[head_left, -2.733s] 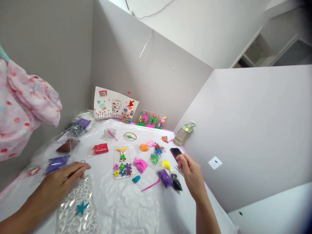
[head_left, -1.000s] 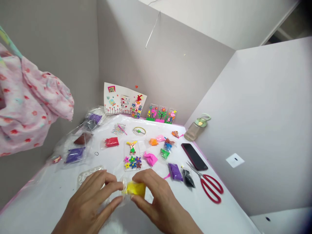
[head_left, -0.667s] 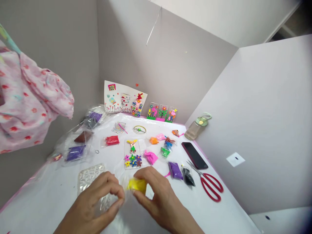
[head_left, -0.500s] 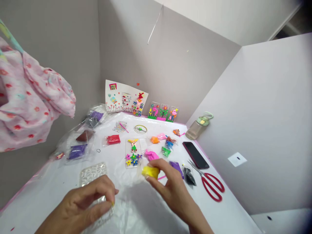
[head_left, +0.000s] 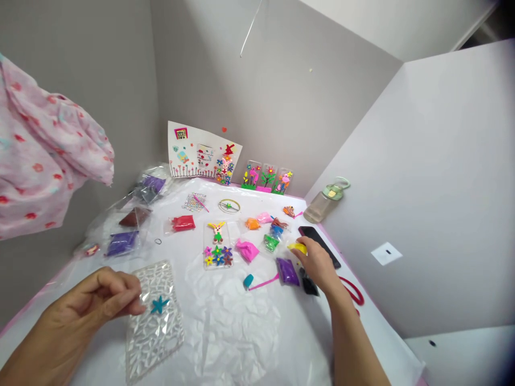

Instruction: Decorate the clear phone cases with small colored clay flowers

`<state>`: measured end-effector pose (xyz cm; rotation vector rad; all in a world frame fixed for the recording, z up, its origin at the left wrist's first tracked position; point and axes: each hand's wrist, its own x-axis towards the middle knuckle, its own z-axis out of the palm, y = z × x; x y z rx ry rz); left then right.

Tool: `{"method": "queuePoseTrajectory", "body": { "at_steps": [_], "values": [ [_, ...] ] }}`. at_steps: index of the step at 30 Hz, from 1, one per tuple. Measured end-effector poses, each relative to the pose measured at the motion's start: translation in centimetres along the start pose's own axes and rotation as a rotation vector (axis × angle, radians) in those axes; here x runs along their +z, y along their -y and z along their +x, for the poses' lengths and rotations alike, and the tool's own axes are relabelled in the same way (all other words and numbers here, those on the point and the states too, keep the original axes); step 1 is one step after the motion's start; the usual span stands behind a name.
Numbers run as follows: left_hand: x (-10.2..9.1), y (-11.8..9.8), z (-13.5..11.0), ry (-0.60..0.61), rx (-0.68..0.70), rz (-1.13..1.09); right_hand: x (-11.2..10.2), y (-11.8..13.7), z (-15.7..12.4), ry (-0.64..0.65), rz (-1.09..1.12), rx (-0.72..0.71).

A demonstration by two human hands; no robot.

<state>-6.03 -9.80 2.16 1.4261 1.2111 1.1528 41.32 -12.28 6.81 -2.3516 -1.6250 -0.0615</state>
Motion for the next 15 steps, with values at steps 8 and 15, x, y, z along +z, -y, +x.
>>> {"method": "queuePoseTrajectory", "body": {
  "at_steps": [8, 15],
  "values": [
    [-0.3, 0.2, 0.1, -0.02, -0.135, -0.032, -0.3, 1.7, -1.1, -0.061, -0.018, -0.109],
    [-0.5, -0.2, -0.8, 0.094, -0.142, 0.256, -3.2, 9.4, -5.9, -0.109, 0.319, -0.614]
  ]
}}
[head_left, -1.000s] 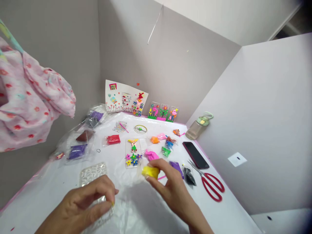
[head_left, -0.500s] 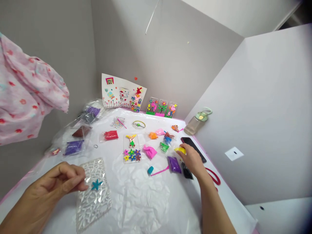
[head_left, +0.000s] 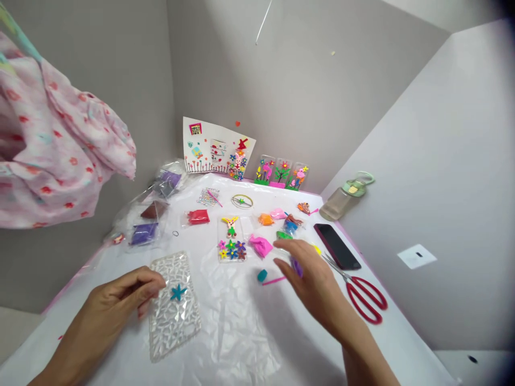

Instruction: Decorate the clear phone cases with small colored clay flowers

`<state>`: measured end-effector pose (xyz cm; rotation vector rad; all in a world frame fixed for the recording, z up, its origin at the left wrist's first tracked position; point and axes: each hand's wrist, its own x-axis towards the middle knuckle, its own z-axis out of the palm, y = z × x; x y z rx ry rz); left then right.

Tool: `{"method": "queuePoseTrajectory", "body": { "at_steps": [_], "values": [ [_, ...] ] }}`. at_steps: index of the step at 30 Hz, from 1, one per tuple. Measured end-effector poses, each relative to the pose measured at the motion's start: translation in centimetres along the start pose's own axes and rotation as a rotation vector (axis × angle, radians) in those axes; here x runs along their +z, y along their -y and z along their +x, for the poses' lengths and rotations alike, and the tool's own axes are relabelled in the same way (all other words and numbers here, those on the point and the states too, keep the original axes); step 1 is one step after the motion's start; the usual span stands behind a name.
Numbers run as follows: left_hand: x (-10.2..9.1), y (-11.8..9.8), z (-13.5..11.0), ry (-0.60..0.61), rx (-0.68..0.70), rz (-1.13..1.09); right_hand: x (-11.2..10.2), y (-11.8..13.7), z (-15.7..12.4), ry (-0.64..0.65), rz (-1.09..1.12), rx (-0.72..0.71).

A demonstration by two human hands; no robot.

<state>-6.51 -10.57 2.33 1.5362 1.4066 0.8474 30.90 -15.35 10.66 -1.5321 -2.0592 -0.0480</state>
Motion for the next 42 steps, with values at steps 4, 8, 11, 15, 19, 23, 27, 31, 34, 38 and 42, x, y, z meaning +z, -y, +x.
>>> {"method": "queuePoseTrajectory", "body": {
  "at_steps": [4, 8, 11, 15, 19, 23, 27, 31, 34, 38, 42],
  "values": [
    [0.0, -0.3, -0.2, 0.04, 0.002, -0.038, 0.7, 5.3, 0.6, 0.154, 0.224, -0.129],
    [0.3, -0.4, -0.5, 0.077, -0.048, -0.11, 3.1, 6.8, 1.0, 0.273, 0.353, -0.147],
    [0.3, -0.5, -0.4, 0.055, -0.039, -0.141, 5.3, 6.4, 1.0, 0.334, 0.438, -0.062],
    [0.1, -0.9, 0.0, 0.025, -0.01, -0.121, 6.7, 5.7, 0.6, 0.393, 0.507, 0.047],
    [0.2, -1.4, 0.1, 0.028, -0.044, -0.039, 6.6, 5.3, 0.5, 0.384, 0.539, 0.109],
    [0.6, -1.8, -0.2, 0.023, -0.043, -0.037, 6.5, 5.2, 0.6, 0.383, 0.53, 0.122],
    [0.6, -1.3, -0.1, -0.012, 0.009, 0.049, 6.6, 5.2, 0.6, 0.388, 0.528, 0.126],
    [0.5, -0.9, -0.1, 0.005, 0.044, 0.134, 6.5, 5.3, 0.7, 0.392, 0.526, 0.142],
    [0.7, -1.4, -0.2, 0.061, 0.121, 0.118, 6.3, 5.3, 0.7, 0.399, 0.531, 0.143],
    [0.8, -2.3, -0.3, 0.042, 0.161, 0.135, 6.3, 5.3, 0.7, 0.405, 0.539, 0.133],
    [0.9, -2.1, -0.2, 0.014, 0.21, 0.169, 6.4, 5.2, 0.7, 0.409, 0.541, 0.119]
  ]
}}
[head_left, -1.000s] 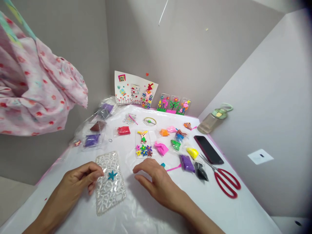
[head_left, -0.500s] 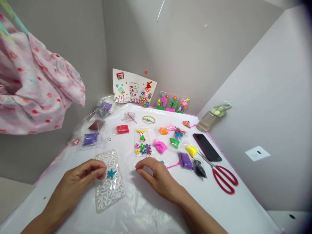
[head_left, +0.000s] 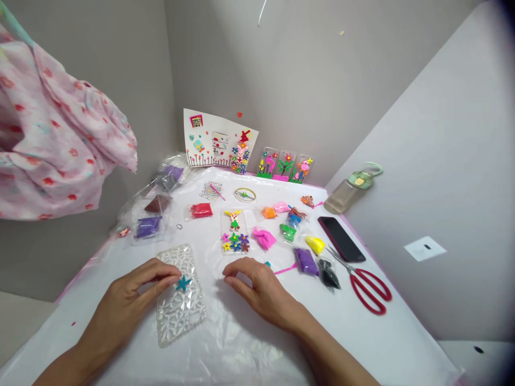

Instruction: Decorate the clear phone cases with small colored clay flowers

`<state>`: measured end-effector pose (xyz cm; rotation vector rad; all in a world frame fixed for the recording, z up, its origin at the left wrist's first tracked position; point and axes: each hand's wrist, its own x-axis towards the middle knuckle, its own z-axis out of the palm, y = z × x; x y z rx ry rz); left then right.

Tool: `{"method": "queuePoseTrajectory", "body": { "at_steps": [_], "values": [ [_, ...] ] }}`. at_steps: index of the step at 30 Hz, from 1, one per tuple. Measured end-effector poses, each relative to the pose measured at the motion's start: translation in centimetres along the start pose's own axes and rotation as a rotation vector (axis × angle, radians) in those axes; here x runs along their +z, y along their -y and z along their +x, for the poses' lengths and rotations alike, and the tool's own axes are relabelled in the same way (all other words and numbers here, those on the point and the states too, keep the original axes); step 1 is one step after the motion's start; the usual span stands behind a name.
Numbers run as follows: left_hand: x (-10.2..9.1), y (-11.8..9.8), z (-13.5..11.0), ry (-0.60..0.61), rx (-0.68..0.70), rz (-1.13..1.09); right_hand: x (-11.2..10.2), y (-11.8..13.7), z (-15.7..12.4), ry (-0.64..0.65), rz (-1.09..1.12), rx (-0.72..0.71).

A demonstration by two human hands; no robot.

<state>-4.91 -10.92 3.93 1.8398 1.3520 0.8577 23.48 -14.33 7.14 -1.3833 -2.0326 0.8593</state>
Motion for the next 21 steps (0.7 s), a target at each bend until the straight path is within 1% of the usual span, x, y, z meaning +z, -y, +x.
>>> {"method": "queuePoseTrajectory", "body": {
  "at_steps": [4, 11, 21],
  "values": [
    [0.4, 0.9, 0.0, 0.035, 0.093, 0.008, 0.0, -0.1, 0.0, 0.01, -0.001, -0.016],
    [0.9, 1.9, -0.2, 0.003, 0.168, 0.05, 0.0, -0.2, 0.1, 0.025, -0.014, -0.03],
    [1.3, 3.2, 0.0, 0.023, 0.328, 0.111, 0.1, -0.2, 0.0, 0.028, -0.026, -0.056]
  ]
}}
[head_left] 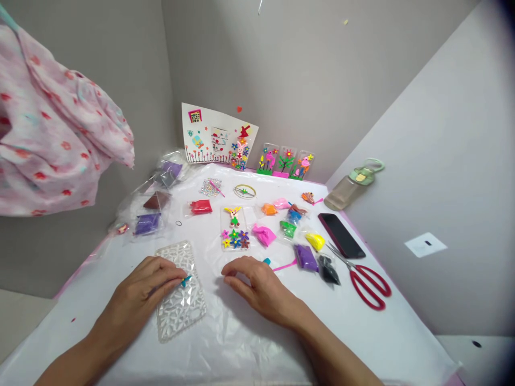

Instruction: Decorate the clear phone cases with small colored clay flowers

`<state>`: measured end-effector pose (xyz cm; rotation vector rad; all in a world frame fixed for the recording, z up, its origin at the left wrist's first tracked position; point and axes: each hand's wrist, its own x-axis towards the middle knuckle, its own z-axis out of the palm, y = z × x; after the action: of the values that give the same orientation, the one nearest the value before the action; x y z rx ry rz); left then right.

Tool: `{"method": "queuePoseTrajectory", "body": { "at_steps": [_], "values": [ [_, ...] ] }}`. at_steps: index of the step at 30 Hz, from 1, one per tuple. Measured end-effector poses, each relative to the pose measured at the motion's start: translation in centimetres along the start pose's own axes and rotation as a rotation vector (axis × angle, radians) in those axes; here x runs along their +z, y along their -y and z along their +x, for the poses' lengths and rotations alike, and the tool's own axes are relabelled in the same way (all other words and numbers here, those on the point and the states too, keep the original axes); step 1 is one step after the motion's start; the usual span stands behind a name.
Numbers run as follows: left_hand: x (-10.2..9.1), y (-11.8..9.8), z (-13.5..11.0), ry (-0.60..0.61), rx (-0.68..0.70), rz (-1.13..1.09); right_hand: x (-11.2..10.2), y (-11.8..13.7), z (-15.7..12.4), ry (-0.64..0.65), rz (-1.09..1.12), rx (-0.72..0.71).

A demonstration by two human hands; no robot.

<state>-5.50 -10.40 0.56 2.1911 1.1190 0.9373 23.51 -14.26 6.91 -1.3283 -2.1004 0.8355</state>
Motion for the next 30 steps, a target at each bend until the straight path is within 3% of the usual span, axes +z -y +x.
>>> {"method": "queuePoseTrajectory", "body": {
  "at_steps": [8, 30],
  "values": [
    [0.08, -0.1, 0.19, -0.001, 0.052, 0.043, 0.08, -0.22, -0.08, 0.011, -0.01, -0.017],
    [-0.22, -0.43, 0.08, 0.045, 0.01, 0.09, -0.04, -0.03, -0.19, 0.036, -0.039, -0.021]
  ]
}}
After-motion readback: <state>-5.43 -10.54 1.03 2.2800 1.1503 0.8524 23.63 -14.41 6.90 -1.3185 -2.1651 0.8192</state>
